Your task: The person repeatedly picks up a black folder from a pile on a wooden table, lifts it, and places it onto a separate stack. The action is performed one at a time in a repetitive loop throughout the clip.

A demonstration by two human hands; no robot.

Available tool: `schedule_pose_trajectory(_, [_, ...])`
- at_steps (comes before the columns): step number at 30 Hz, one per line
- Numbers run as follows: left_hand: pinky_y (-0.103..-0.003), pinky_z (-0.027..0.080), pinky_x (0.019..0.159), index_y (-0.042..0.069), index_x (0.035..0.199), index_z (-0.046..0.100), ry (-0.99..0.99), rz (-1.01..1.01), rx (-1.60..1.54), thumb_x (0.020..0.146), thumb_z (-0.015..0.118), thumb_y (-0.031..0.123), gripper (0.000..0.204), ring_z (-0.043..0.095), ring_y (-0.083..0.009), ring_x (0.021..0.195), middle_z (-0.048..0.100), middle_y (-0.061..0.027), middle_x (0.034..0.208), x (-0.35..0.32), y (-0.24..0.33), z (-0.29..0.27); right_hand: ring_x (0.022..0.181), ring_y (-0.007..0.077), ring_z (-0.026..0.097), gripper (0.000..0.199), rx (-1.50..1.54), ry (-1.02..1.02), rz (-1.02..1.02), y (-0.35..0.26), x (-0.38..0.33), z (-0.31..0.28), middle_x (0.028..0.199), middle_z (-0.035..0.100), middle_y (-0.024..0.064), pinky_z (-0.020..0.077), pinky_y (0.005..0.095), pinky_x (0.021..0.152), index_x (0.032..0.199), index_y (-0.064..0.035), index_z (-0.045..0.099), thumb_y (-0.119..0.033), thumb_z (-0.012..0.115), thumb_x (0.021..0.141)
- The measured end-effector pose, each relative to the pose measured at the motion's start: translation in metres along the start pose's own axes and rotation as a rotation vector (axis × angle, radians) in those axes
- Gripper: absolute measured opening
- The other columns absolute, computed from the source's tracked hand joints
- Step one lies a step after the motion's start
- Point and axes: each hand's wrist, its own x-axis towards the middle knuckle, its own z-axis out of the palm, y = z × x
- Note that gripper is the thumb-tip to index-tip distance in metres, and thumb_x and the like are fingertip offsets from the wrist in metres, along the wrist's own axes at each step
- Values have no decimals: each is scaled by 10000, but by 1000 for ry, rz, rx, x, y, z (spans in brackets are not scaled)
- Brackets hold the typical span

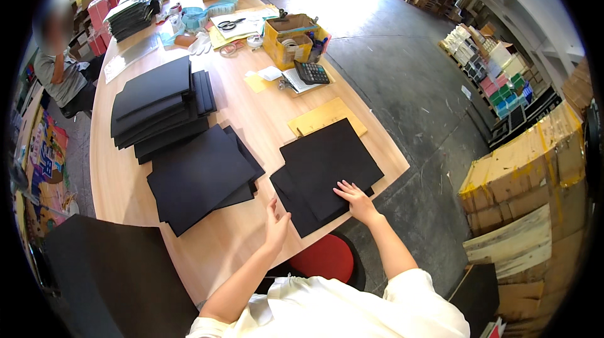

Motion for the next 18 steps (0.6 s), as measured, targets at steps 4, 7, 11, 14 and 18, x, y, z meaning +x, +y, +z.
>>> schedule_pose_trajectory(4, [-444,160,1205,-20,1491,235,90,179,195,822,681,98,813,188,-344,1478,249,-211,1561,27,-23,16,1362,306,461,470,234,-105,74,23,22,-17,1355,594,127,355,429,1148,1221,-102,670,61,577,790])
schedule_pose_trajectory(7, [-436,151,1203,-44,1478,233,161,229,221,791,725,111,859,196,-380,1455,221,-254,1549,35,-41,30,1264,358,508,410,317,427,403,56,68,-29,1309,578,191,390,428,1087,1244,-49,624,-166,693,857])
schedule_pose_trajectory(11, [-428,169,1199,-45,1471,242,119,136,234,795,722,104,842,205,-375,1453,251,-244,1528,28,-19,48,1330,391,415,719,246,288,876,122,89,-19,1411,435,250,367,462,1093,1379,-42,503,-505,684,860])
schedule_pose_trajectory(14, [-417,207,1186,-47,1468,239,136,121,116,802,714,87,829,243,-362,1434,273,-244,1507,30,-19,47,1330,385,408,809,185,122,1023,116,95,-16,1385,462,234,365,487,1088,1343,-48,519,-605,710,787])
schedule_pose_trajectory(18, [-403,281,1149,-53,1461,228,241,41,112,793,714,63,834,333,-314,1383,339,-234,1459,44,-25,32,1320,412,376,788,64,-18,1034,52,81,-7,1319,455,273,389,523,1060,1256,6,514,-454,837,703])
